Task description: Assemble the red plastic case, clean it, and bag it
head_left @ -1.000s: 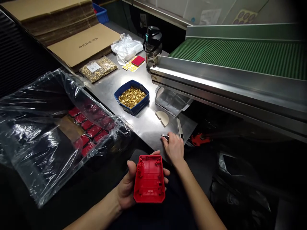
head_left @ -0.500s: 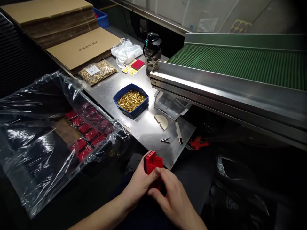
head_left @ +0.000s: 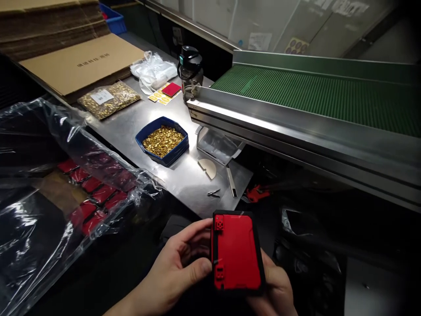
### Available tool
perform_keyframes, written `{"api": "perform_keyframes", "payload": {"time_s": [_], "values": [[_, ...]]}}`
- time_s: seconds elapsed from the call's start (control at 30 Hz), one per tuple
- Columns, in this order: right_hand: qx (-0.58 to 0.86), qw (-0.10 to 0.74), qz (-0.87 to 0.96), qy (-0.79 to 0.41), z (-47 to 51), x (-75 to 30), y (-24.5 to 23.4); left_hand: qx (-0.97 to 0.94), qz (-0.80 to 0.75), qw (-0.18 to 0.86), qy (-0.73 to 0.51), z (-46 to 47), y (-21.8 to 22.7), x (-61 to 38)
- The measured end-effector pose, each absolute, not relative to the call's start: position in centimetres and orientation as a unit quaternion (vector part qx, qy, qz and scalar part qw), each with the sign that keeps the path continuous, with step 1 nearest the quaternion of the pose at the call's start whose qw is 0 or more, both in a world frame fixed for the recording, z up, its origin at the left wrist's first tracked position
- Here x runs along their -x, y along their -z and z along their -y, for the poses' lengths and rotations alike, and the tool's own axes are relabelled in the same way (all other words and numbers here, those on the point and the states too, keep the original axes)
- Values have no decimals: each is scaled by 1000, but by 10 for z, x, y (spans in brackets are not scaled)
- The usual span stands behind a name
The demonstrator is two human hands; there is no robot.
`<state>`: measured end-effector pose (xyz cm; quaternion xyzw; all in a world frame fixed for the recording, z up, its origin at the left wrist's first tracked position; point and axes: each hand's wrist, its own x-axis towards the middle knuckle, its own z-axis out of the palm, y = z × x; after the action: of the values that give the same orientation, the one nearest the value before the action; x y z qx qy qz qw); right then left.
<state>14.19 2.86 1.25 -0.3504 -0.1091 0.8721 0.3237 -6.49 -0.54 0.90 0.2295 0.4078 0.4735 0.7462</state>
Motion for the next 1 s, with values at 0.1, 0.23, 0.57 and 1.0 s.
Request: {"api": "perform_keyframes", "payload": {"time_s": [0.1, 0.23, 0.57, 1.0], "values": [[343, 331, 99, -874, -28, -138, -11, -226, -419, 744, -469, 8, -6, 65], [340, 336, 114, -871, -25, -140, -6, -231, -424, 739, -470, 8, -3, 66], [474, 235, 444, -723, -19, -142, -20, -94, -322, 842, -423, 3, 10, 59], [440, 176, 621, -624, -19, -145, -12, 0, -333, 838, -431, 9, 21, 48]]}}
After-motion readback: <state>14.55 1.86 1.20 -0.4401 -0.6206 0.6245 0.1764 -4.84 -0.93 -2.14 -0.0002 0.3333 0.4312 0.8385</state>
